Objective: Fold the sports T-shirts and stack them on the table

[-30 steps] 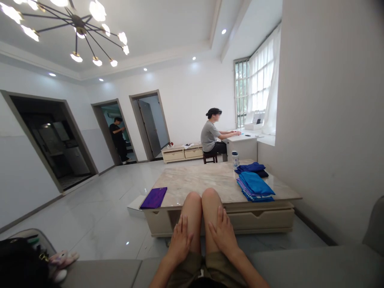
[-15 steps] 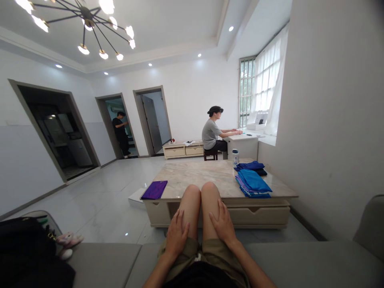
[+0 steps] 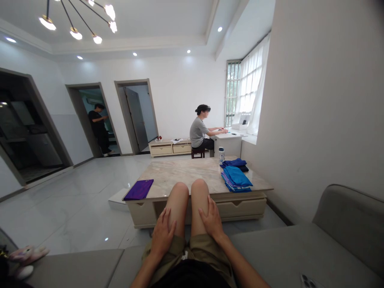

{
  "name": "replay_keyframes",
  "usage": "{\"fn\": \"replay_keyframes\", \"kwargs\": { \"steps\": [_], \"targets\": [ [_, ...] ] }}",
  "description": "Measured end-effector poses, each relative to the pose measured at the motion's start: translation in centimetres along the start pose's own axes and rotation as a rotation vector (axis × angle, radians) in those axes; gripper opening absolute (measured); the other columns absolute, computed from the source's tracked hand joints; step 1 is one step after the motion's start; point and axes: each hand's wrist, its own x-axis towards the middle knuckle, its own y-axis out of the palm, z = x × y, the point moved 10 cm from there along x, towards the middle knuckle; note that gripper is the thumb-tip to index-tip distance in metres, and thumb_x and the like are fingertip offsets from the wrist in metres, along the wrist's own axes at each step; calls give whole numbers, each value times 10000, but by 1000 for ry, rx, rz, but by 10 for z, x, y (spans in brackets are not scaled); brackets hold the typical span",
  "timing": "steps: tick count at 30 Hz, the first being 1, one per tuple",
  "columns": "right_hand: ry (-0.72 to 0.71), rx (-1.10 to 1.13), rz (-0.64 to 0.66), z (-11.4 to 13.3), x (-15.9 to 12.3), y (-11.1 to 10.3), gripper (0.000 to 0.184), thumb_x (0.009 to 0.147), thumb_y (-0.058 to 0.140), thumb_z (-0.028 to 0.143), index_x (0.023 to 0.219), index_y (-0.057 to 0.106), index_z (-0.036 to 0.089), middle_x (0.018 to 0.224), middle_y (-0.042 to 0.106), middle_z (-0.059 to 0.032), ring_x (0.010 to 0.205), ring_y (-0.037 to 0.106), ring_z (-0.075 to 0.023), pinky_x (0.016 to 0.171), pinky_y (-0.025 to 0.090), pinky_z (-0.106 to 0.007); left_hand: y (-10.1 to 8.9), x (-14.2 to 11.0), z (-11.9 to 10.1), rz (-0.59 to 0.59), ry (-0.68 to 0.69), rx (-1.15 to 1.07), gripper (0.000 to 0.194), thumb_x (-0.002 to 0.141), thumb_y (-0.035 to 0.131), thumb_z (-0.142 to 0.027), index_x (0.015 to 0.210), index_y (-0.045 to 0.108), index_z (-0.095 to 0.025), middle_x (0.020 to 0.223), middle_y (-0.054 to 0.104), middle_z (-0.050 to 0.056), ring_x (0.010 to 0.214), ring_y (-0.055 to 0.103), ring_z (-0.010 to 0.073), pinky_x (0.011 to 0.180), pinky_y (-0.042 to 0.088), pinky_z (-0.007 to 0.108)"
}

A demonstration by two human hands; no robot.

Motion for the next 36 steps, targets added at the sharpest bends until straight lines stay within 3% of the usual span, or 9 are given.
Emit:
{"fn": "replay_keyframes", "kwargs": {
  "steps": [15, 36],
  "targets": [
    [-106, 15, -33, 4, -1, 15, 798, 1004, 612, 569, 1675, 421, 182, 1611, 568, -194, 1476, 557, -364, 1221, 491, -545, 2, -2, 5, -61, 55, 21, 594, 1089, 496, -450, 1643, 501, -238, 1673, 532, 145, 1510, 563, 323, 1255, 485, 557],
    [-69, 102, -90, -4, -2, 1, 800, 975, 670, 574, 1640, 475, 176, 1594, 595, -186, 1464, 576, -353, 1231, 482, -550, 8, -3, 5, -3, 58, 40, 620, 1087, 501, -464, 1662, 482, -231, 1709, 496, 140, 1530, 546, 312, 1278, 459, 519]
  ]
}}
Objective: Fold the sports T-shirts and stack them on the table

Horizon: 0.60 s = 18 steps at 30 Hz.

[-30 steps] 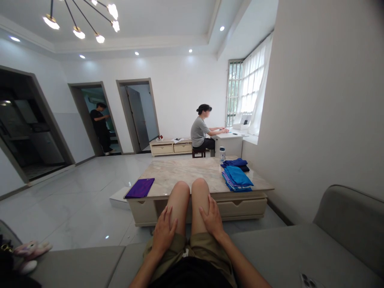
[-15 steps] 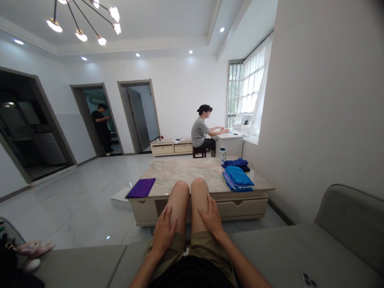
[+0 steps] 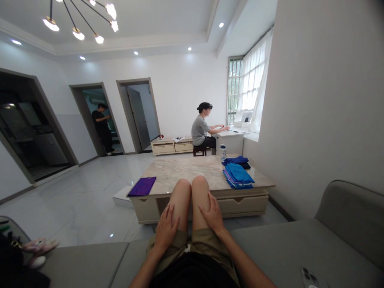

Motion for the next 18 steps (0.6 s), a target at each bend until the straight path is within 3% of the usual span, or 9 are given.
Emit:
{"fn": "replay_keyframes", "kwargs": {
  "steps": [18],
  "targets": [
    [12, 2, 17, 2, 0, 0, 800, 977, 647, 602, 1635, 480, 179, 1591, 595, -190, 1456, 581, -350, 1231, 479, -552, -4, 0, -5, -6, 1, -8, 615, 1084, 499, -457, 1657, 484, -235, 1704, 501, 137, 1540, 532, 312, 1288, 444, 529]
  ]
}}
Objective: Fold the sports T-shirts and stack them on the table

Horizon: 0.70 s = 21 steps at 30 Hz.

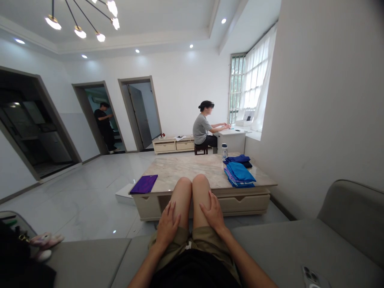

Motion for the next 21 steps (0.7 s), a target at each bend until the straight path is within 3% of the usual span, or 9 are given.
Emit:
{"fn": "replay_keyframes", "kwargs": {
  "steps": [21],
  "targets": [
    [12, 24, -10, 1, 0, -6, 784, 985, 643, 592, 1619, 494, 156, 1582, 597, -204, 1456, 577, -353, 1238, 465, -552, -4, 0, -3, 7, 1, 0, 611, 1089, 488, -451, 1658, 475, -232, 1703, 498, 144, 1544, 523, 325, 1284, 439, 544]
  ]
}}
